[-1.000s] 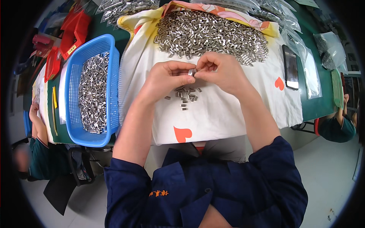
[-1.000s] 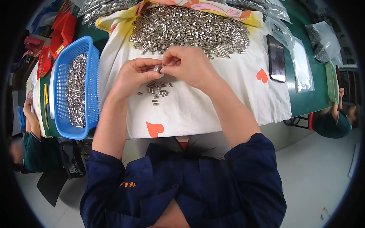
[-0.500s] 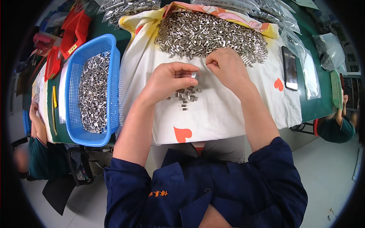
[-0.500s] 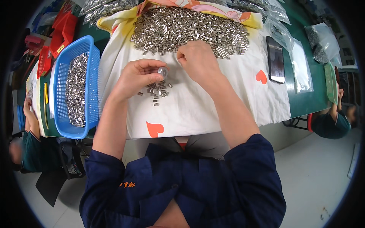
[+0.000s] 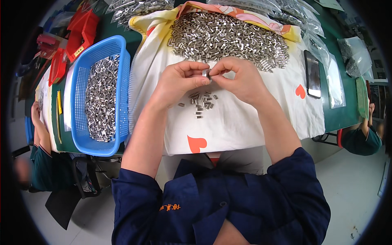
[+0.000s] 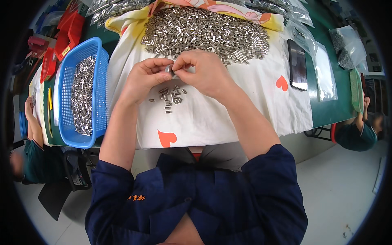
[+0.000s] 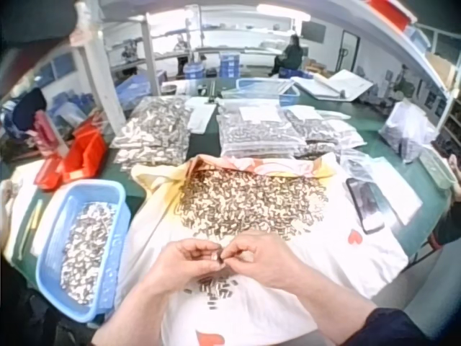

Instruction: Assembling small metal pins onto a circular base plate at a factory workbench.

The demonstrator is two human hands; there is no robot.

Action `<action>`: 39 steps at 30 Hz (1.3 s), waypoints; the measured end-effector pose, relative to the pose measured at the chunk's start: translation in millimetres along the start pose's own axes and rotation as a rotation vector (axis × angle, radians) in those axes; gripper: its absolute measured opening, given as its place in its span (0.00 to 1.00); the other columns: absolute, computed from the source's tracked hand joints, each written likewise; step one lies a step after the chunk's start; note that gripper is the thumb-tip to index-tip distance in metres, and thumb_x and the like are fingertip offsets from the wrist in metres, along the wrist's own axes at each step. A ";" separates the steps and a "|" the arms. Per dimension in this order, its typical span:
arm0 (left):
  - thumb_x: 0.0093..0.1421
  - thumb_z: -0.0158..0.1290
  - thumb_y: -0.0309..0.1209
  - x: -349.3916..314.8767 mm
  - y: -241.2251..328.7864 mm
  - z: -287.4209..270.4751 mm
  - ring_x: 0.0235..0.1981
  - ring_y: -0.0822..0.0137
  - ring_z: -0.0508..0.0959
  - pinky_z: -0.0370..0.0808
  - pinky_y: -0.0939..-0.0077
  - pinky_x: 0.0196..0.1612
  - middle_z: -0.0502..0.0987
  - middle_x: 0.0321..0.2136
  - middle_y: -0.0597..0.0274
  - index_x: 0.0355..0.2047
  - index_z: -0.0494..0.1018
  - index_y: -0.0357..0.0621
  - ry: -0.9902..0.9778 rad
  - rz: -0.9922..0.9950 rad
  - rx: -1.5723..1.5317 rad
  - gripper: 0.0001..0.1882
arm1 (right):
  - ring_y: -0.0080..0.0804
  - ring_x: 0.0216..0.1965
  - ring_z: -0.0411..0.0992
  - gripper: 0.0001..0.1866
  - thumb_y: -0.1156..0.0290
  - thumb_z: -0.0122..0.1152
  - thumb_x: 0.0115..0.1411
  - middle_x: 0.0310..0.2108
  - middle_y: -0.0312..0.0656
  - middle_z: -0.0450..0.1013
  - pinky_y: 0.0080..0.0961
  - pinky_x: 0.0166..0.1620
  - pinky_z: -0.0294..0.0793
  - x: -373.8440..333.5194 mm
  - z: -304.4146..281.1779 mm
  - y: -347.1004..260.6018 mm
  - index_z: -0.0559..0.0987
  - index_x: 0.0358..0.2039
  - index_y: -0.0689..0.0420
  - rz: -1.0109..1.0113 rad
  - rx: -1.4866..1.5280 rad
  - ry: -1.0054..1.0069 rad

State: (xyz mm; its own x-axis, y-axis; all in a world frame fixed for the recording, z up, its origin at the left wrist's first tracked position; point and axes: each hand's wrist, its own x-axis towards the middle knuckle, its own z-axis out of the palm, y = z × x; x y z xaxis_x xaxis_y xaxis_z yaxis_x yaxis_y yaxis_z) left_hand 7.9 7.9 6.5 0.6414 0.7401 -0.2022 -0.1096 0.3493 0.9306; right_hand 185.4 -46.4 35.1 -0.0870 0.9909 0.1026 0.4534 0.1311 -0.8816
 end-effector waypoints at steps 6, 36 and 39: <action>0.47 0.56 0.20 0.6 -5.2 8.0 0.31 0.74 0.75 0.72 0.85 0.36 0.75 0.30 0.58 0.38 0.70 0.31 0.123 -0.008 0.203 0.16 | 0.32 0.29 0.70 0.04 0.75 0.58 0.44 0.24 0.40 0.72 0.24 0.33 0.69 -2.5 9.8 4.7 0.76 0.23 0.59 -0.246 -0.414 0.108; 0.48 0.55 0.19 0.4 -0.6 4.6 0.30 0.76 0.74 0.72 0.85 0.35 0.75 0.30 0.61 0.39 0.69 0.33 0.033 -0.026 0.032 0.16 | 0.31 0.28 0.70 0.04 0.74 0.56 0.46 0.23 0.39 0.72 0.23 0.34 0.67 6.4 -4.8 5.6 0.75 0.24 0.59 0.016 -0.278 0.172; 0.49 0.54 0.19 -0.4 0.0 3.6 0.31 0.74 0.75 0.72 0.84 0.36 0.75 0.30 0.60 0.39 0.69 0.32 0.037 0.038 0.014 0.16 | 0.28 0.27 0.70 0.03 0.75 0.56 0.46 0.24 0.38 0.72 0.20 0.32 0.68 2.3 -2.8 -2.7 0.75 0.24 0.60 0.049 0.027 0.017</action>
State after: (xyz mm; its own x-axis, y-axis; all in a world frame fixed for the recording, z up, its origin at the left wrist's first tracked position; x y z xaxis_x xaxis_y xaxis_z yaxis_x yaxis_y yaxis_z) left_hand 10.4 5.6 7.6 0.6084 0.7735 -0.1773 -0.1224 0.3122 0.9421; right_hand 186.4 -44.4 39.1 -0.0499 0.9965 0.0667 0.4327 0.0818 -0.8978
